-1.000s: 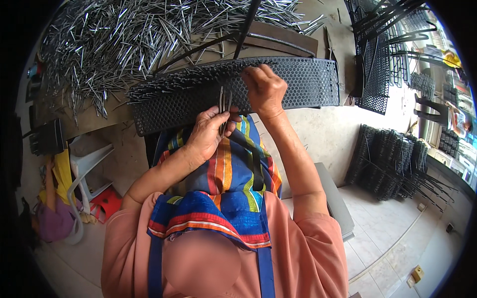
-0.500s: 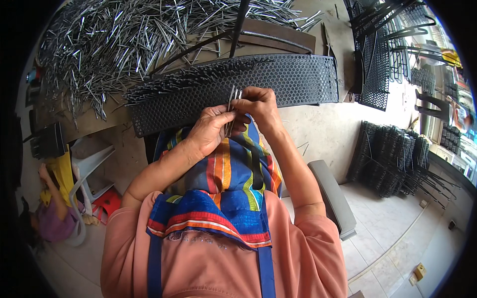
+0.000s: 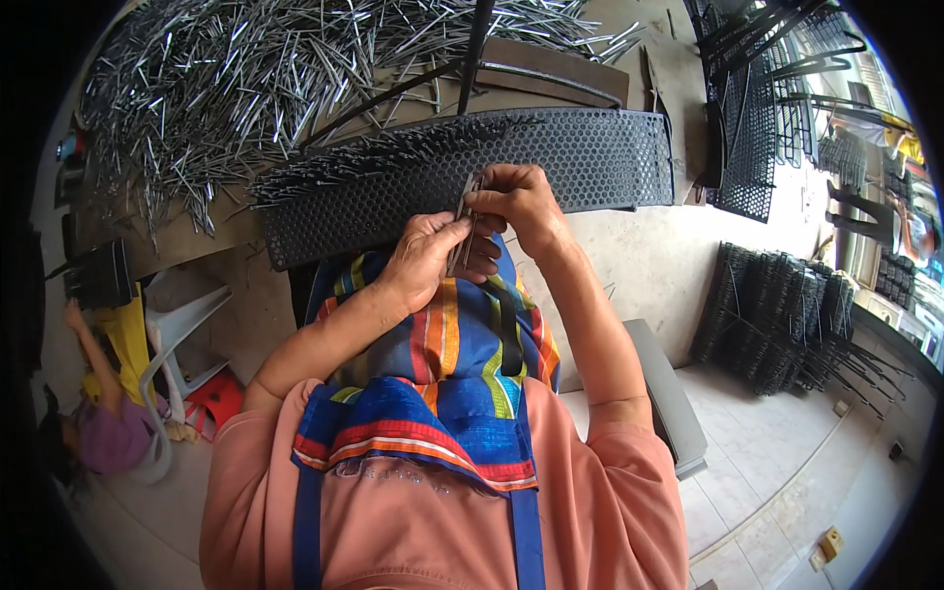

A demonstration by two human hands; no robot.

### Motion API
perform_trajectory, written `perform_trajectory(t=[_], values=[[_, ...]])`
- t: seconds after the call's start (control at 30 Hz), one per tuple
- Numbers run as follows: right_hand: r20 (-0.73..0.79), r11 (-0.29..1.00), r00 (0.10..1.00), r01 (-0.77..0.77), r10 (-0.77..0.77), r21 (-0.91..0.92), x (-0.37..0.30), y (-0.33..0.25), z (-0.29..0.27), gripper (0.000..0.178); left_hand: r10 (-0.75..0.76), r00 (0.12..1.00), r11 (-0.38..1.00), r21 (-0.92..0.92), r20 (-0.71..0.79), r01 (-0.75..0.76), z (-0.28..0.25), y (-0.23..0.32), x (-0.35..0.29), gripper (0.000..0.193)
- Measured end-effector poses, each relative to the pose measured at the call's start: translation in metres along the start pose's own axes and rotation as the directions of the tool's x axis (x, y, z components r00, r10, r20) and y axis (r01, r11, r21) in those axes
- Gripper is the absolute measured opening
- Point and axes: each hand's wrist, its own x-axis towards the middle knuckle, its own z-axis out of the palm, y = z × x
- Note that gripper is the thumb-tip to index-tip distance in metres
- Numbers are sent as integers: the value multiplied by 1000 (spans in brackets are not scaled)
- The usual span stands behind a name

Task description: Inserting small metal pins into a perforated metal base.

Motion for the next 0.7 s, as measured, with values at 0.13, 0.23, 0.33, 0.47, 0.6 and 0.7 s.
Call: perform_trajectory(t=[0.13,0.23,0.33,0.47,0.6,0.7], values=[[-366,975,910,220,-194,31,-2,-4,5,4,25,993,999,-21,-115,-28,-13,-2,4,33],[-480,884,745,431,-462,-182,4,-7,-8,6,1,982,996,-92,-191,-19,-15,-7,2,31],[-458,865,737,461,-498,-199,10,-11,-6,6,20,980,983,-174,-200,-55,-12,-12,3,29],[-422,982,887,185,-185,-41,11,-11,-10,10,38,974,986,-151,-223,-73,-11,-13,4,27],[-343,998,938,-28,47,62,7,6,-12,16,-4,967,995,-99,-254,-22,-7,-10,4,23],[-345,997,937,-41,60,63,2,13,-10,17,-9,970,1000,0,-241,10,-10,-14,6,19]])
